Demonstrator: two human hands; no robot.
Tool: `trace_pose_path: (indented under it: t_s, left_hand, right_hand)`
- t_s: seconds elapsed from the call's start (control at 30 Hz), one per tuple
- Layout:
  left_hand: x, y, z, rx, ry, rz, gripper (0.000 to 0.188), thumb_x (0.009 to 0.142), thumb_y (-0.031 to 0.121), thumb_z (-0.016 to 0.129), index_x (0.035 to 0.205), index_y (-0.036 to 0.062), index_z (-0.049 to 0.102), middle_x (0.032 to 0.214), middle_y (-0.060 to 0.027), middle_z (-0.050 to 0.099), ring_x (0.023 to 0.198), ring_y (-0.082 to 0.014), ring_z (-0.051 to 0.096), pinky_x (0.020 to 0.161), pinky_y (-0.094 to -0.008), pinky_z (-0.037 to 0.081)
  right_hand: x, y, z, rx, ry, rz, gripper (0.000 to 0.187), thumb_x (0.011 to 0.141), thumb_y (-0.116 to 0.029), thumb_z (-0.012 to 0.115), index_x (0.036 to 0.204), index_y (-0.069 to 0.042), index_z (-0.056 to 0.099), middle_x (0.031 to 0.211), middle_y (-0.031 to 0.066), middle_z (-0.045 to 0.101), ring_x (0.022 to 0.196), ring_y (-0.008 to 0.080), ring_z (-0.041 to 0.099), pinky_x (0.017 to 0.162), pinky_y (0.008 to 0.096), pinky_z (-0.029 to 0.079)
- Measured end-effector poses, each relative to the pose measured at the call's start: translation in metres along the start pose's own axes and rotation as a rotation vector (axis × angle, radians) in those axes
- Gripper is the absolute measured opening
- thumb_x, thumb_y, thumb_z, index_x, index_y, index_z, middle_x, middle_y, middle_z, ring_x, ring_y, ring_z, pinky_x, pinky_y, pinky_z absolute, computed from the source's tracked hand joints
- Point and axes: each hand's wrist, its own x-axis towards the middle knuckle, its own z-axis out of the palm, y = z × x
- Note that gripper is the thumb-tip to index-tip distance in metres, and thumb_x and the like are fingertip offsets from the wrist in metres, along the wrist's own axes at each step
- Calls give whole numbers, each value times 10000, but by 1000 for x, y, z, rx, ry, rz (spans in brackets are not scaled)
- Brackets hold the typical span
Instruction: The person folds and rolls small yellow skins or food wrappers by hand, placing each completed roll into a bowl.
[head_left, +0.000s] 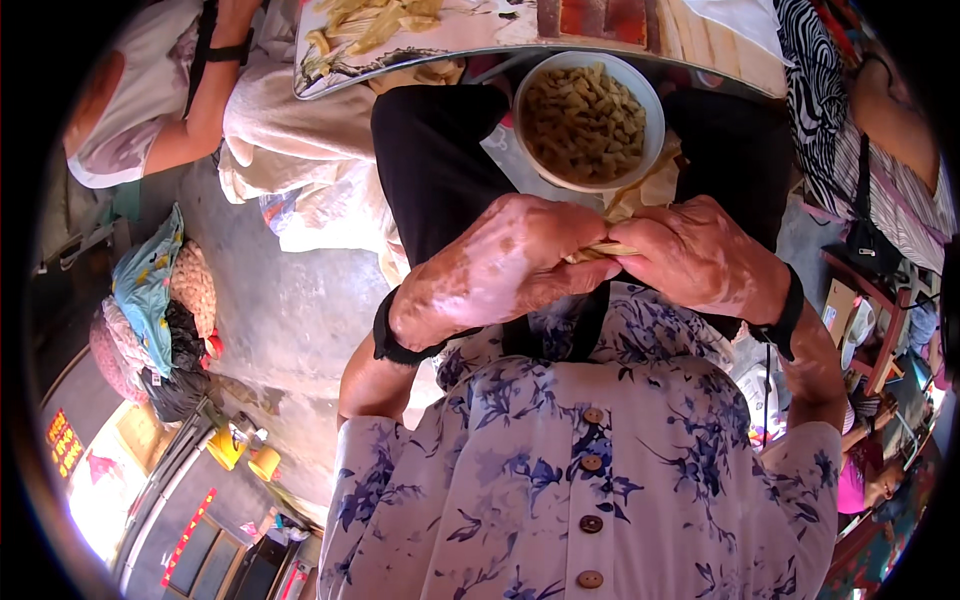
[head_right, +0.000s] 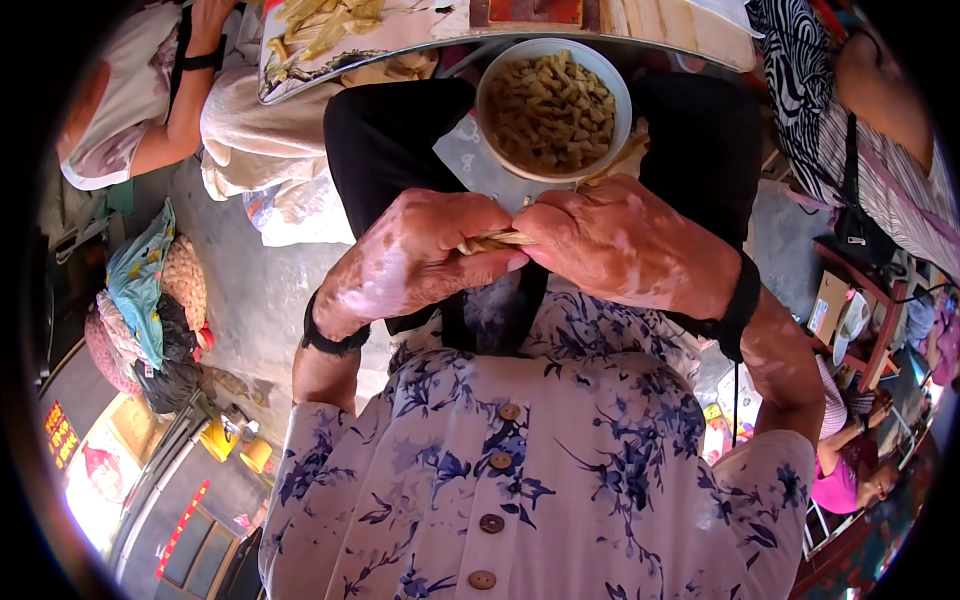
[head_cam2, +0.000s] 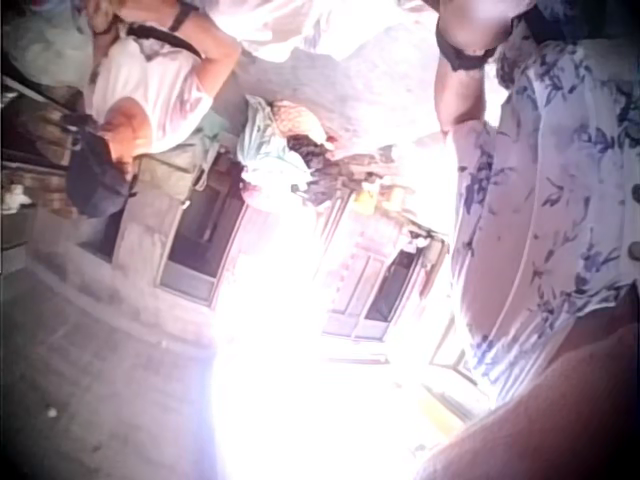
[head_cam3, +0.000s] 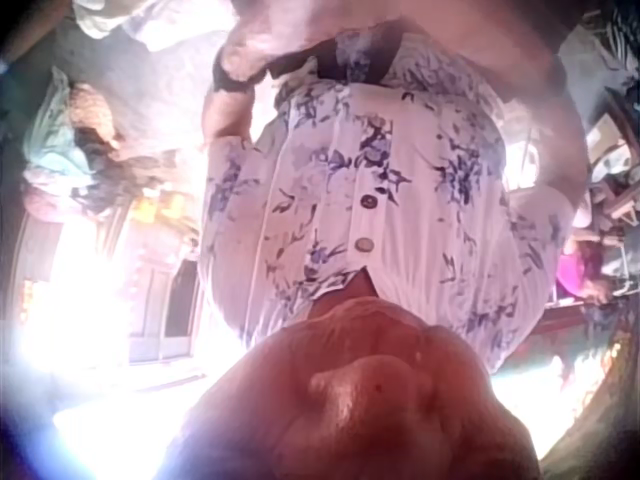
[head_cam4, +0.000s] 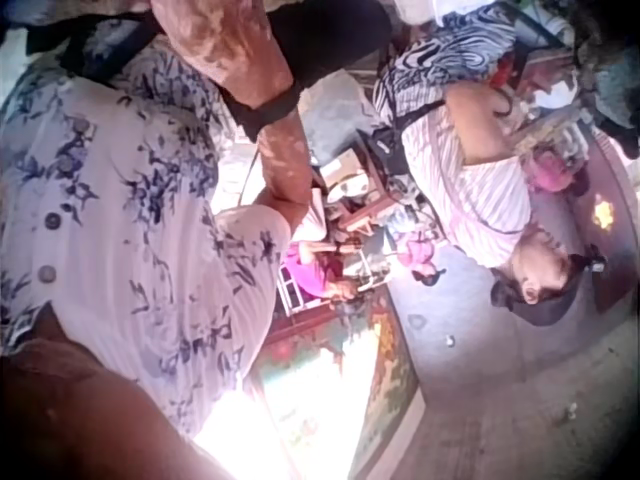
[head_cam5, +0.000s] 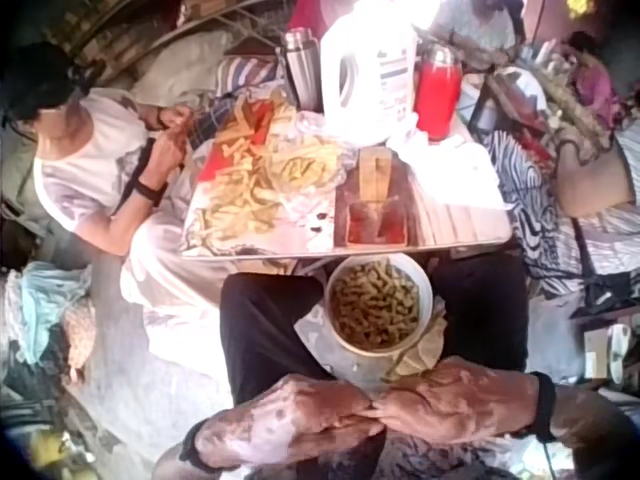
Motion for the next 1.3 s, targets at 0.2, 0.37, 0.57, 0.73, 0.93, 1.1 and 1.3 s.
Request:
trace_pose_path:
  t_s: [0.2,0.37,0.57,0.73,0.93,1.1,1.3]
  left_hand:
    - [-8,6,-6,-62,-13,-5,99,750,22,667,799,-28,597,611,-81,522,501,-230,489,452,-310,369]
    - [-18,9,-9,-136,51,-31,108,766,27,672,817,-35,601,633,-62,556,510,-144,508,452,-266,375]
    - [-17,14,-1,-370,51,-329,164,822,102,662,902,-29,606,695,-19,584,629,-59,503,549,-197,385]
    - [-26,15,8,-235,194,-286,132,857,86,604,807,-35,590,643,-44,546,554,-81,478,499,-226,370]
    - [-39,21,-25,-187,450,-305,156,864,100,603,779,-31,602,643,-15,566,556,-57,463,504,-193,375]
    - [0,10,-59,-126,505,-361,180,890,144,583,837,-25,610,708,24,547,655,-27,438,580,-163,369]
    - [52,-35,-66,-223,371,-370,204,909,191,551,958,-2,594,798,24,557,716,-13,469,623,-141,378]
  right_hand:
    - [-7,4,-4,339,52,-19,182,766,-83,663,883,-30,535,688,93,573,571,267,582,507,334,460]
    - [-5,-1,-2,337,81,-20,158,768,-71,662,845,-16,535,657,104,556,548,278,572,455,345,428]
    - [-4,5,6,299,84,7,161,768,-67,664,815,-26,516,619,95,516,519,267,550,449,345,412]
    - [-8,3,1,270,4,-12,165,775,-70,657,794,-34,497,590,76,468,486,245,510,442,332,400]
    - [10,2,12,408,242,-2,179,872,-118,564,749,-44,458,533,64,405,412,201,451,380,337,345]
    - [36,43,-8,359,298,46,175,890,-145,542,796,-6,493,577,135,428,499,284,487,471,373,378]
    - [36,95,-23,283,238,241,181,897,-162,540,830,5,549,623,127,506,547,260,518,504,335,401]
